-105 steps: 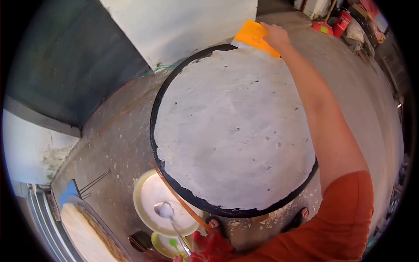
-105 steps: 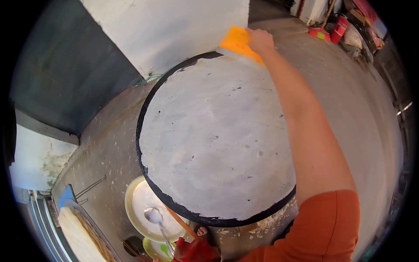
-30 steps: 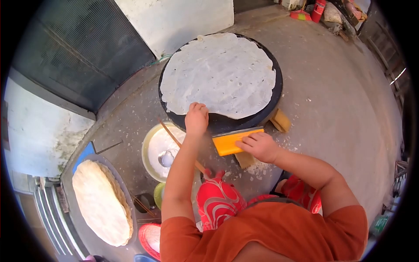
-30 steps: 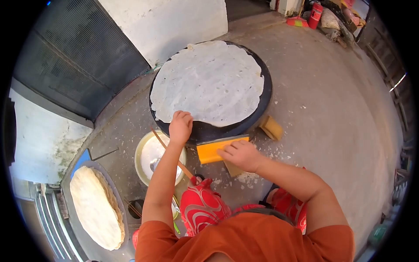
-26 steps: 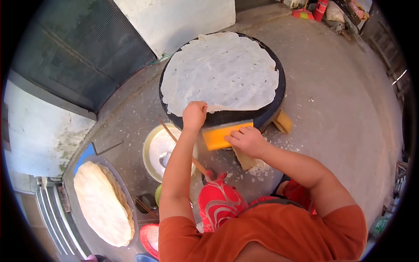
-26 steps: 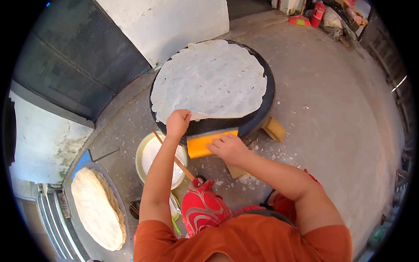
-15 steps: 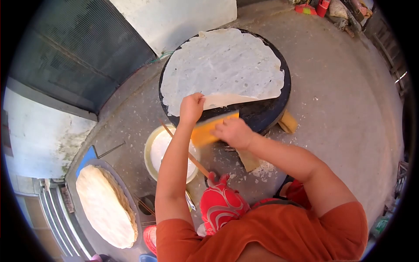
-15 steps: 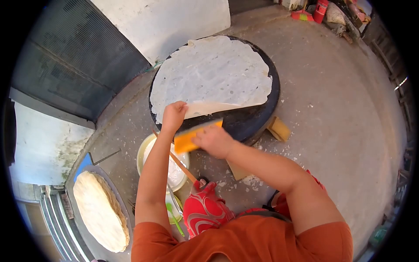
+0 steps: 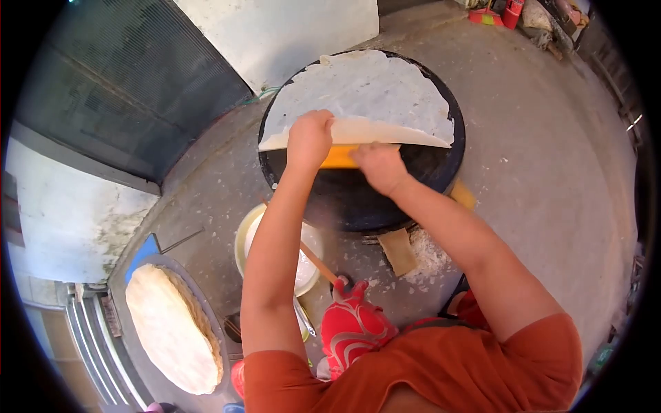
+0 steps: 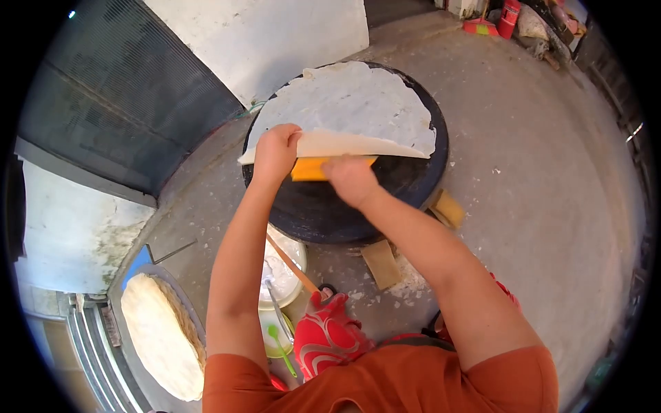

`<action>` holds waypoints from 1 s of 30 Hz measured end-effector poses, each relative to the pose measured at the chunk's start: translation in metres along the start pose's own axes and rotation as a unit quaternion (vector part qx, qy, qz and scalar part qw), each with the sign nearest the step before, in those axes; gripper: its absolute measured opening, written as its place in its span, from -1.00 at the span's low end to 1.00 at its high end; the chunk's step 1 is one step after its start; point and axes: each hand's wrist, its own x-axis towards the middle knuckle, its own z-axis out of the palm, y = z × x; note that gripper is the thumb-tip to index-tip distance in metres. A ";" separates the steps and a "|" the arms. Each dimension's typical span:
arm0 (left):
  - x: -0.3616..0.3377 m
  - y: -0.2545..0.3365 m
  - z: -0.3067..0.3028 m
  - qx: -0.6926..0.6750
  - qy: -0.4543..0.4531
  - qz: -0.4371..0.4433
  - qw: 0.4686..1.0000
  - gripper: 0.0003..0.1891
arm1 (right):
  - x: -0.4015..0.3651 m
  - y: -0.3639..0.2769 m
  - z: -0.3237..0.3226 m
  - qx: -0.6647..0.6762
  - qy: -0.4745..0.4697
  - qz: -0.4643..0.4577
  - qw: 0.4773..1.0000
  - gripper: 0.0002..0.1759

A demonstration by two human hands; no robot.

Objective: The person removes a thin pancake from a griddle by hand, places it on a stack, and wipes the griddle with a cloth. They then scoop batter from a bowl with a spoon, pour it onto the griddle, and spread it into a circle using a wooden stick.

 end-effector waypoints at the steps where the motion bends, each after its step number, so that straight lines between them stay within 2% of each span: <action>1: 0.004 0.009 -0.005 0.016 0.019 0.009 1.000 -0.89 | 0.002 0.008 0.001 -0.024 0.017 0.009 1.000 -0.87; 3: 0.010 0.025 -0.018 0.025 0.045 0.035 0.998 -0.90 | 0.000 0.013 -0.004 -0.050 0.038 0.017 0.998 -0.86; 5: 0.008 0.038 -0.027 0.036 0.088 0.078 0.992 -0.91 | -0.015 0.003 -0.020 -0.034 -0.008 -0.004 0.999 -0.77; 6: 0.003 0.044 -0.033 0.036 0.091 0.078 0.992 -0.91 | -0.026 -0.003 -0.026 -0.018 0.005 -0.026 1.000 -0.76; 8: -0.011 0.054 -0.042 0.053 0.123 0.143 0.981 -0.86 | -0.047 -0.010 -0.044 0.033 -0.027 -0.082 0.996 -0.73; 9: -0.023 0.055 -0.045 0.063 0.123 0.164 0.977 -0.78 | -0.057 -0.014 -0.056 0.050 -0.039 -0.101 0.993 -0.74; 13: -0.082 0.051 -0.037 0.057 0.160 0.135 0.976 -0.73 | -0.091 -0.023 -0.111 0.120 -0.091 -0.130 0.980 -0.67; 15: -0.121 0.044 -0.029 0.051 0.116 0.100 0.987 -0.70 | -0.109 -0.022 -0.129 0.156 -0.117 -0.129 0.972 -0.65; 17: -0.166 0.033 -0.012 0.030 0.038 0.070 0.996 -0.66 | -0.125 -0.018 -0.142 0.235 -0.208 -0.053 0.948 -0.63; 18: -0.188 0.026 -0.004 0.013 0.001 0.061 0.998 -0.64 | -0.130 -0.016 -0.148 0.235 -0.207 -0.055 0.948 -0.63; 19: -0.204 0.021 -0.002 0.012 -0.088 0.054 0.995 -0.62 | -0.136 -0.015 -0.155 0.262 -0.205 0.005 0.943 -0.62; 20: -0.216 0.023 -0.001 0.014 -0.086 0.052 0.995 -0.62 | -0.141 -0.012 -0.159 0.289 -0.203 0.063 0.934 -0.60; 21: -0.227 0.026 0.000 0.019 -0.072 0.009 0.997 -0.58 | -0.147 -0.006 -0.159 0.289 -0.203 0.061 0.934 -0.60; 22: -0.234 0.029 0.001 0.023 -0.058 -0.034 0.997 -0.54 | -0.152 0.000 -0.159 0.378 -0.199 0.164 0.889 -0.58; 23: -0.239 0.034 0.009 0.054 0.046 -0.133 0.989 -0.49 | -0.153 0.001 -0.160 0.459 -0.191 0.263 0.827 -0.55; 24: -0.238 0.031 0.011 0.055 0.049 -0.133 0.988 -0.49 | -0.151 0.000 -0.162 0.459 -0.190 0.260 0.828 -0.55; 25: -0.231 0.026 0.012 -0.202 0.091 -0.381 0.898 -0.48 | -0.145 -0.003 -0.165 0.615 -0.120 0.352 0.695 -0.59; 26: -0.228 0.021 0.015 -0.433 0.122 -0.575 0.683 -0.47 | -0.139 -0.006 -0.169 0.738 -0.046 0.424 0.523 -0.62; 27: -0.234 -0.005 0.018 -0.536 0.067 -0.587 0.603 -0.55 | -0.134 -0.008 -0.174 0.739 -0.048 0.419 0.525 -0.62; 28: -0.240 -0.029 0.033 -0.538 0.072 -0.584 0.604 -0.55 | -0.127 -0.009 -0.181 0.729 -0.086 0.435 0.521 -0.65; 30: -0.243 -0.065 0.054 -0.398 0.003 -0.468 0.789 -0.70 | -0.126 -0.012 -0.183 0.718 -0.125 0.446 0.519 -0.68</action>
